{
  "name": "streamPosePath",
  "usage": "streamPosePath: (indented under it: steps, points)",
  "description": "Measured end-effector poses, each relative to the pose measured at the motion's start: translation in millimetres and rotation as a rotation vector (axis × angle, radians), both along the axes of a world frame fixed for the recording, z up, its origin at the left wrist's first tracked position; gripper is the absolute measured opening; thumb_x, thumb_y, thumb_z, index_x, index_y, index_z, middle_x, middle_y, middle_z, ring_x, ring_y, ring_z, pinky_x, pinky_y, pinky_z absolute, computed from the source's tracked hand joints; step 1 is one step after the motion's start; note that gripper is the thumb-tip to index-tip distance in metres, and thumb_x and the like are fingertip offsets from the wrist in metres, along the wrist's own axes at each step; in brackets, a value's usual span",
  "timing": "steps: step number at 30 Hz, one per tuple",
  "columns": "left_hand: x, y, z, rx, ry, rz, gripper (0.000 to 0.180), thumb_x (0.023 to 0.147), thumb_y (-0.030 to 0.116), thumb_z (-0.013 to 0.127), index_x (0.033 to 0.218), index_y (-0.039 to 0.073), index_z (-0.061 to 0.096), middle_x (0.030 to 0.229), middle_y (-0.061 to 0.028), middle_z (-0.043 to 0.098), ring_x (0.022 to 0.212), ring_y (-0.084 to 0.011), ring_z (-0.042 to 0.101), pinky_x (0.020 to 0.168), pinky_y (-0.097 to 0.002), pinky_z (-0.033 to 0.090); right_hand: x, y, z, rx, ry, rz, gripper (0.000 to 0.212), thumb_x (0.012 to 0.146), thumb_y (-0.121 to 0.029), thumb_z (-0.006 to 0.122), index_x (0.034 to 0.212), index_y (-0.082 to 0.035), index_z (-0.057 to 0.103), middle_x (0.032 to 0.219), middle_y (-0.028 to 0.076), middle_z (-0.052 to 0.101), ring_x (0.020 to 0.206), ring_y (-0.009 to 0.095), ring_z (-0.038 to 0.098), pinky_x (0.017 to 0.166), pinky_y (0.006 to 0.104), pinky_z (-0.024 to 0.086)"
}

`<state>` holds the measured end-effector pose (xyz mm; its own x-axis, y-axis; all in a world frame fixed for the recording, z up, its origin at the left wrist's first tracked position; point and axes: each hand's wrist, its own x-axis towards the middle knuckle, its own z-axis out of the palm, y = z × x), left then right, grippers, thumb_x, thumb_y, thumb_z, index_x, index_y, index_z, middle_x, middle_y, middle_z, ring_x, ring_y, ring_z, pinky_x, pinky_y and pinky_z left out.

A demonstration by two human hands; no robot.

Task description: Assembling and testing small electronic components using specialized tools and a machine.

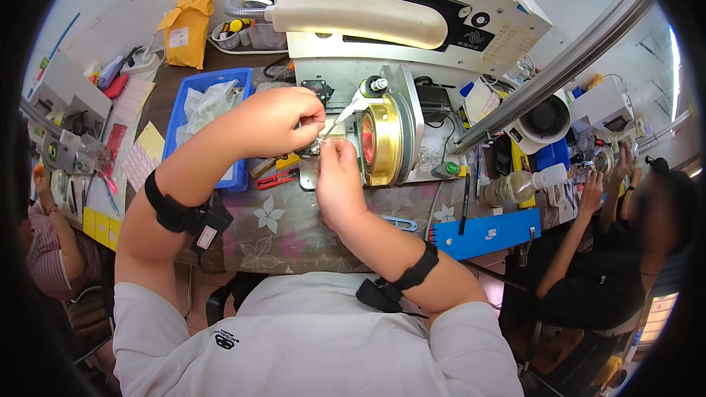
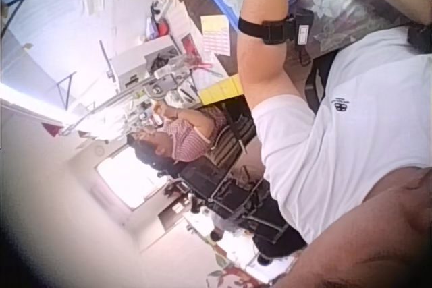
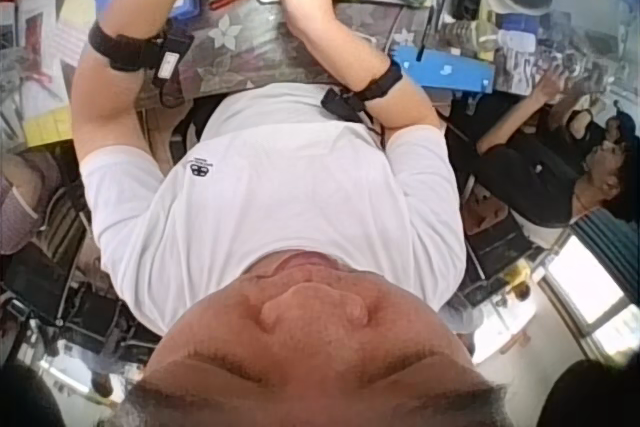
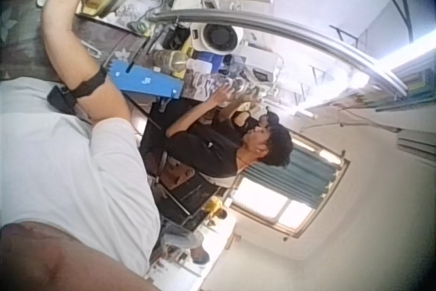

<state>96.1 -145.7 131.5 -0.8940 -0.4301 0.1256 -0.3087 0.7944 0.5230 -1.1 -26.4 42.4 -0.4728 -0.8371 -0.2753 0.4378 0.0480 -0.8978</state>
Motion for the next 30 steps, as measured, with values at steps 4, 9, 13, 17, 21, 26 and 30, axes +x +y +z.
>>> streamPosePath:
  steps: [4, 9, 13, 17, 21, 26, 30]
  points:
    - [23.2, 33.2, -4.1, 0.065, 0.22, 0.036, 0.009, 0.076, 0.011, 0.064, 0.075, 0.003, 0.062, 0.07, -0.0116, 0.058, 0.066, -0.0279, 0.057, 0.06, -0.0369, 0.047, -3.6, 32.7, 1.8, -0.013, 0.081, 0.179, 0.023, 0.101, -0.027, 0.044, 0.102, -0.006, 0.052, 0.083, -0.001, 0.05, 0.073, 0.008, 0.043, 0.069, 0.0228, 0.038]
    - [42.2, 78.4, -18.5, 0.178, 0.101, -0.02, 0.014, 0.079, 0.016, 0.067, 0.079, 0.002, 0.065, 0.07, -0.0104, 0.058, 0.063, -0.024, 0.056, 0.057, -0.0348, 0.044, -3.5, 48.0, 20.4, -0.096, -0.064, 0.263, 0.016, 0.099, -0.02, 0.052, 0.101, -0.004, 0.055, 0.083, -0.001, 0.053, 0.07, 0.008, 0.046, 0.066, 0.023, 0.041]
    - [39.7, 90.2, -33.5, 0.459, 0.221, 0.354, 0.019, 0.084, 0.019, 0.067, 0.087, 0.0, 0.067, 0.073, -0.0075, 0.061, 0.063, -0.0141, 0.056, 0.058, -0.0303, 0.044, -22.2, 71.2, 9.7, -0.009, 0.083, 0.363, 0.012, 0.095, -0.016, 0.057, 0.096, -0.003, 0.057, 0.083, 0.0, 0.055, 0.07, 0.01, 0.049, 0.065, 0.0246, 0.042]
    - [14.4, 110.5, -54.9, 0.653, 0.389, 0.33, 0.019, 0.086, 0.014, 0.065, 0.097, -0.002, 0.064, 0.076, -0.0053, 0.063, 0.067, -0.0098, 0.056, 0.06, -0.0252, 0.046, -28.6, 84.5, 14.3, -0.126, 0.735, 0.427, 0.014, 0.091, -0.015, 0.061, 0.088, -0.001, 0.06, 0.078, 0.004, 0.055, 0.07, 0.012, 0.051, 0.065, 0.0265, 0.043]
    - [6.1, 110.2, -44.0, 0.519, 0.369, 0.372, 0.015, 0.089, 0.012, 0.061, 0.096, -0.002, 0.063, 0.078, -0.0082, 0.063, 0.066, -0.0129, 0.057, 0.06, -0.0276, 0.045, -43.5, 98.5, 25.4, -0.107, 0.862, 0.587, 0.016, 0.091, -0.016, 0.06, 0.088, -0.001, 0.061, 0.077, 0.006, 0.057, 0.071, 0.014, 0.052, 0.067, 0.0275, 0.044]
    - [16.7, 111.5, -50.3, 0.4, 0.35, 0.319, 0.015, 0.089, 0.013, 0.059, 0.097, -0.001, 0.062, 0.08, -0.0091, 0.062, 0.071, -0.0167, 0.058, 0.064, -0.03, 0.046, -64.2, 113.7, 8.3, -0.013, 0.635, 0.551, 0.021, 0.095, -0.022, 0.056, 0.098, -0.002, 0.062, 0.08, 0.003, 0.058, 0.071, 0.011, 0.051, 0.066, 0.0263, 0.043]
    - [21.4, 112.7, -50.5, 0.407, 0.352, 0.363, 0.014, 0.09, 0.014, 0.057, 0.096, 0.001, 0.061, 0.079, -0.014, 0.062, 0.072, -0.027, 0.061, 0.066, -0.0352, 0.047, -81.5, 100.5, -7.6, 0.313, 0.333, 0.458, 0.032, 0.098, -0.032, 0.05, 0.096, -0.002, 0.06, 0.074, -0.001, 0.053, 0.065, 0.007, 0.045, 0.06, 0.0216, 0.039]
